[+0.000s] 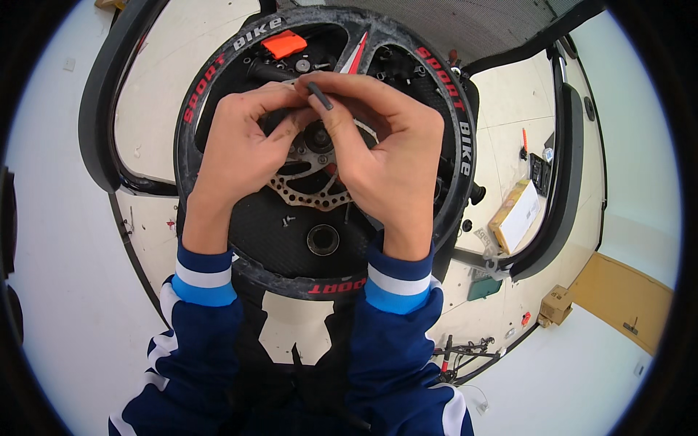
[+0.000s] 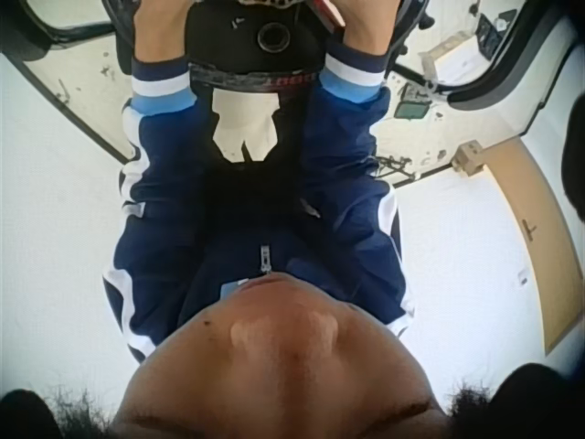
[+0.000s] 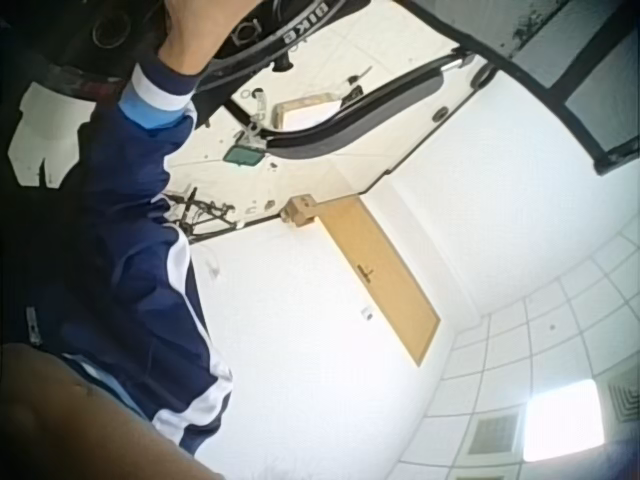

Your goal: The person assembles a bicycle wheel by inserting small metal rings into the hub area of a disc brake rotor. They use a small metal tool to press the rings into place and later use a white cloth to wipe the rotor surface. The wheel remains on a chair throughout the process.

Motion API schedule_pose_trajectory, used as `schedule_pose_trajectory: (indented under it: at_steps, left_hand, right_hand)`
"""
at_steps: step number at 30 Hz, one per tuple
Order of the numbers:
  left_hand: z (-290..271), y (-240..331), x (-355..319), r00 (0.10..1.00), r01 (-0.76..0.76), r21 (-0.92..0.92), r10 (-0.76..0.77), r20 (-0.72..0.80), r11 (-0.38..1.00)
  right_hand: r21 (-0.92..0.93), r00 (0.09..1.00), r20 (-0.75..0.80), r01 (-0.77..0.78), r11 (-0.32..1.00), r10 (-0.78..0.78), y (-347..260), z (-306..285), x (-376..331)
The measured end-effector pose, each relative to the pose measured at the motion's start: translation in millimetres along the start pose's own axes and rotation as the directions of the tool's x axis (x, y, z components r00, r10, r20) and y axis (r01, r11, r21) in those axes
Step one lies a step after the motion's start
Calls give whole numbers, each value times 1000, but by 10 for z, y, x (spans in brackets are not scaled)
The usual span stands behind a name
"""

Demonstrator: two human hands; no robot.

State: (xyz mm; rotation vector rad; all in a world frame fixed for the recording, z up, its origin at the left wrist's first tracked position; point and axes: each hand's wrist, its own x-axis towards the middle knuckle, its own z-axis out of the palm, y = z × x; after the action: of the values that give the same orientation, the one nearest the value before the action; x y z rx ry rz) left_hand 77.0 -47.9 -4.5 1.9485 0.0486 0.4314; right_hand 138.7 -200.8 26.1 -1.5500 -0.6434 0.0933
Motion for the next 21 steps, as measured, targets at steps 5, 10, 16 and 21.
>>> schedule_pose_trajectory:
  at_steps: [5,10,16,21]
  left_hand:
    - [2,18,1,998,-6,25,8,-60,1000]
    - [54,101,5,993,68,6,-67,-97,998]
    - [80,88,27,995,-3,-5,3,-104,1000]
    - [47,34,27,994,-88,56,92,-59,994]
  right_hand:
    - [-97,996,-39,81,992,-85,41,34,15]
    - [-83,984,-151,83,993,-95,113,69,16]
    - [-2,997,-66,50,999,-50,98,63,45]
    - [-82,999,-42,-31,996,27,55,2,6]
